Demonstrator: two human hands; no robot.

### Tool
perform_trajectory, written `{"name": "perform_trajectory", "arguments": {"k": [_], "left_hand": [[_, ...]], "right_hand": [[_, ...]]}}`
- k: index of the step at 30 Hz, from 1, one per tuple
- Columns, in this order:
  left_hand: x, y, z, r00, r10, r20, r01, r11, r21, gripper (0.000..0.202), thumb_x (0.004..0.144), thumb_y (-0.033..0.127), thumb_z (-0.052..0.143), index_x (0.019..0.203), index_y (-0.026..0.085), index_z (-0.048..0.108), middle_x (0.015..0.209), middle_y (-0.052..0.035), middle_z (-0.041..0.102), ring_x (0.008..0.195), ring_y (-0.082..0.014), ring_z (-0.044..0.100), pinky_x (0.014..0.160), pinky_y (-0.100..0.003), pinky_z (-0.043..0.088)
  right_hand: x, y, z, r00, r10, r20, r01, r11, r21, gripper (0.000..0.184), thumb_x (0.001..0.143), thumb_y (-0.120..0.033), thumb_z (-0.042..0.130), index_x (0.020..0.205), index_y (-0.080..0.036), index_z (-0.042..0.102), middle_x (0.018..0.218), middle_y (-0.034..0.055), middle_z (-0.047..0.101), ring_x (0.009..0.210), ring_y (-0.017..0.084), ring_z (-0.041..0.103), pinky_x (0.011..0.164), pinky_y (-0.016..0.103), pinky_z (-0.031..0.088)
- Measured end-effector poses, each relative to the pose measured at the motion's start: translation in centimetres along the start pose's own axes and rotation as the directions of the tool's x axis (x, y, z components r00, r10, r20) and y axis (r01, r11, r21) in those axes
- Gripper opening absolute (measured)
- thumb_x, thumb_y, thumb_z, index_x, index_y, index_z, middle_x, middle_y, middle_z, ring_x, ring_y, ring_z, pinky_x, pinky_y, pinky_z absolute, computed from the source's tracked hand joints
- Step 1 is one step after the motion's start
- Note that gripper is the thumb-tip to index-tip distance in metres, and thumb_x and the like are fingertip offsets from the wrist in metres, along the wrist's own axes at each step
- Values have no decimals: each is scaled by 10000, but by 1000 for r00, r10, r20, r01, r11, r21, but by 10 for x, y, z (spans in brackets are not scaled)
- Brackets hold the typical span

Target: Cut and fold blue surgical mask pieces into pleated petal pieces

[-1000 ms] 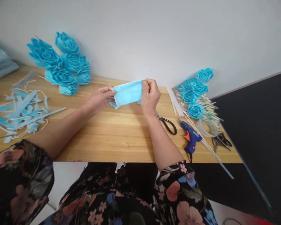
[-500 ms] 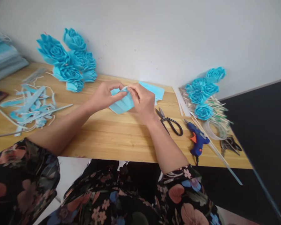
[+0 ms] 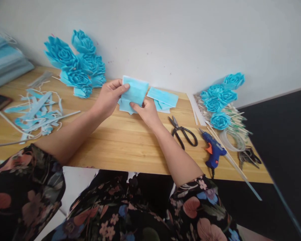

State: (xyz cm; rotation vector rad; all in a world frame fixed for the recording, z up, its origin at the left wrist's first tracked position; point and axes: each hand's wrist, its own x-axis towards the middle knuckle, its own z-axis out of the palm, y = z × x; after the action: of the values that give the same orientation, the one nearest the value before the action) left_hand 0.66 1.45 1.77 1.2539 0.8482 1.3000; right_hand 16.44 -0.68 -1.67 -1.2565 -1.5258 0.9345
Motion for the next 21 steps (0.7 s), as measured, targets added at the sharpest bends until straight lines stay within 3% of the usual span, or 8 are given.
{"name": "perform_trajectory", "arguments": {"k": [6,10,16,21], "left_hand": [[5,-7,-5,997,43,-61,-41,999,34,294,839,401,689,714,185,535,674,5,514,736,-154,550,644,-264,401],[4,-8,-5,991,96,-97,-85,989,119,297,847,426,674,735,189,535,699,-6,511,820,-183,564,674,-273,424],[1,-12,2,980,136,-142,-106,974,200,288,843,427,685,751,202,530,756,-19,518,913,-211,555,724,-295,443],[2,-14,2,984,117,-131,-90,976,200,247,853,392,654,747,214,520,743,-13,531,900,-199,543,721,-283,437]], "right_hand": [[-4,-6,5,999,-31,6,31,931,-363,343,745,-437,699,583,-192,521,550,-14,498,556,131,450,530,274,295],[-8,-8,12,997,-57,43,70,891,-448,425,749,-476,708,530,-205,464,501,-16,456,507,122,393,511,279,238],[-13,-6,20,990,-52,132,99,921,-378,499,770,-553,695,508,-204,452,505,-11,466,504,117,419,510,276,263],[-3,-10,-9,933,24,358,19,993,-115,567,726,-740,652,650,-180,615,623,20,629,540,115,516,501,257,355]]}}
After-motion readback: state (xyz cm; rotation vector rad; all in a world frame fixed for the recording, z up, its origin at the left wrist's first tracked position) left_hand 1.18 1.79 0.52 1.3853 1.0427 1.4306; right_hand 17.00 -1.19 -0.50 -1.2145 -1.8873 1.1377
